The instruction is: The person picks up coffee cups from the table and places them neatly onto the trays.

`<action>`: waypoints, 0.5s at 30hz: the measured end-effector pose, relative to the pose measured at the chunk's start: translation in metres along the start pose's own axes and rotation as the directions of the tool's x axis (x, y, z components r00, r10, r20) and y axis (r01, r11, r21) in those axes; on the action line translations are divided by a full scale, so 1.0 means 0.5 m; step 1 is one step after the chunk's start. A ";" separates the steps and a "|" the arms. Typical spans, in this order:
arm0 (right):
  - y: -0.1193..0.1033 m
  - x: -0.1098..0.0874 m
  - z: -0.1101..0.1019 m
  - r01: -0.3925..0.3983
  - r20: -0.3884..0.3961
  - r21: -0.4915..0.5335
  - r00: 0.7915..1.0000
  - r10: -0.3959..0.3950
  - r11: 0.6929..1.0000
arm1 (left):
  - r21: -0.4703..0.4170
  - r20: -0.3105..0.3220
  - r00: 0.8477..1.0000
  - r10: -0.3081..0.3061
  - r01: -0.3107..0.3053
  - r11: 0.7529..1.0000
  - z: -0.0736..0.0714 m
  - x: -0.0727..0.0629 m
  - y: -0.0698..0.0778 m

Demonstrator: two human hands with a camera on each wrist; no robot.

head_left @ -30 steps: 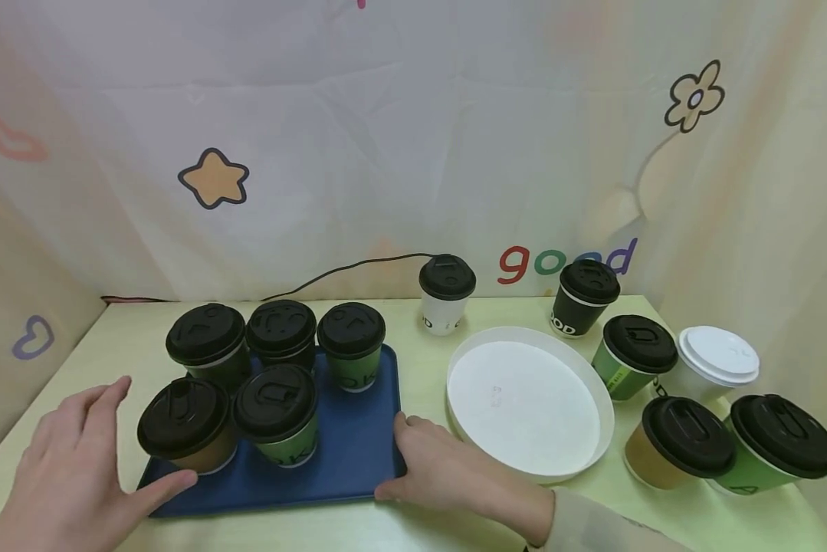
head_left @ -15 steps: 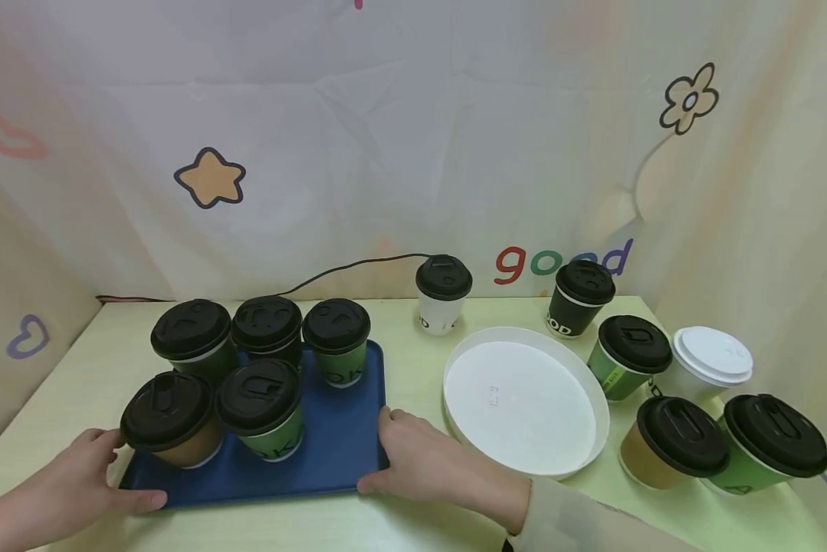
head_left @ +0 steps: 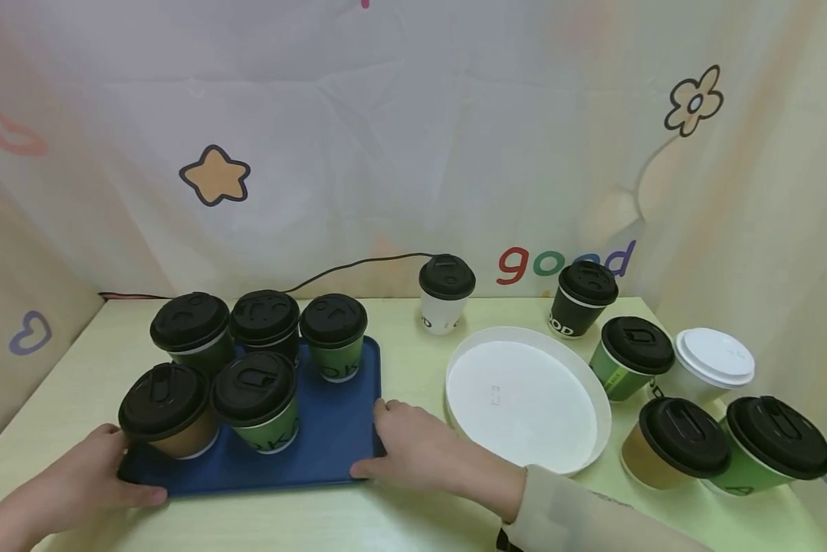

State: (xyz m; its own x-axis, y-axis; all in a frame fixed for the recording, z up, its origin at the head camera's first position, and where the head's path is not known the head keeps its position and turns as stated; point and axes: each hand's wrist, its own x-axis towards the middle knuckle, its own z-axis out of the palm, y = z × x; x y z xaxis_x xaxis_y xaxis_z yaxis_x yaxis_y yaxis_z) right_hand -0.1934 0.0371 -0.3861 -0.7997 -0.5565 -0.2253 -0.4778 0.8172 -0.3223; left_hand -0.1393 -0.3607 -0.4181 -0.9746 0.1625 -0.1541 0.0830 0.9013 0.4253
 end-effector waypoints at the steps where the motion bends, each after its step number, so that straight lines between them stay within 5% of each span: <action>1: 0.004 0.001 -0.009 0.011 -0.015 0.015 1.000 -0.011 1.000 | 0.004 -0.004 1.000 -0.001 0.001 1.000 0.001 -0.001 0.001; 7: 0.053 -0.002 -0.088 0.079 -0.249 0.122 0.967 -0.046 0.989 | 0.021 -0.063 0.997 0.042 -0.041 0.999 0.010 -0.002 -0.001; 11: 0.102 0.001 -0.141 0.084 -0.454 0.209 0.891 0.020 0.974 | 0.030 -0.061 0.997 0.044 -0.042 0.999 0.010 -0.002 -0.003; 15: 0.153 0.019 -0.173 0.081 -0.557 0.318 0.822 0.117 0.945 | 0.024 -0.050 0.998 0.033 -0.032 0.999 0.006 -0.001 -0.004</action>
State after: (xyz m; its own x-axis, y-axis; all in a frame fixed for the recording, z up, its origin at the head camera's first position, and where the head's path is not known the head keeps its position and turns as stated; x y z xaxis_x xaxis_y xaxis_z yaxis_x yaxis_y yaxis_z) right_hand -0.2687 0.1073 -0.3332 -0.9159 -0.2782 0.2893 -0.4006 0.6790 -0.6153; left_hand -0.1381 -0.3612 -0.4217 -0.9805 0.1719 -0.0952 0.1190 0.9050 0.4084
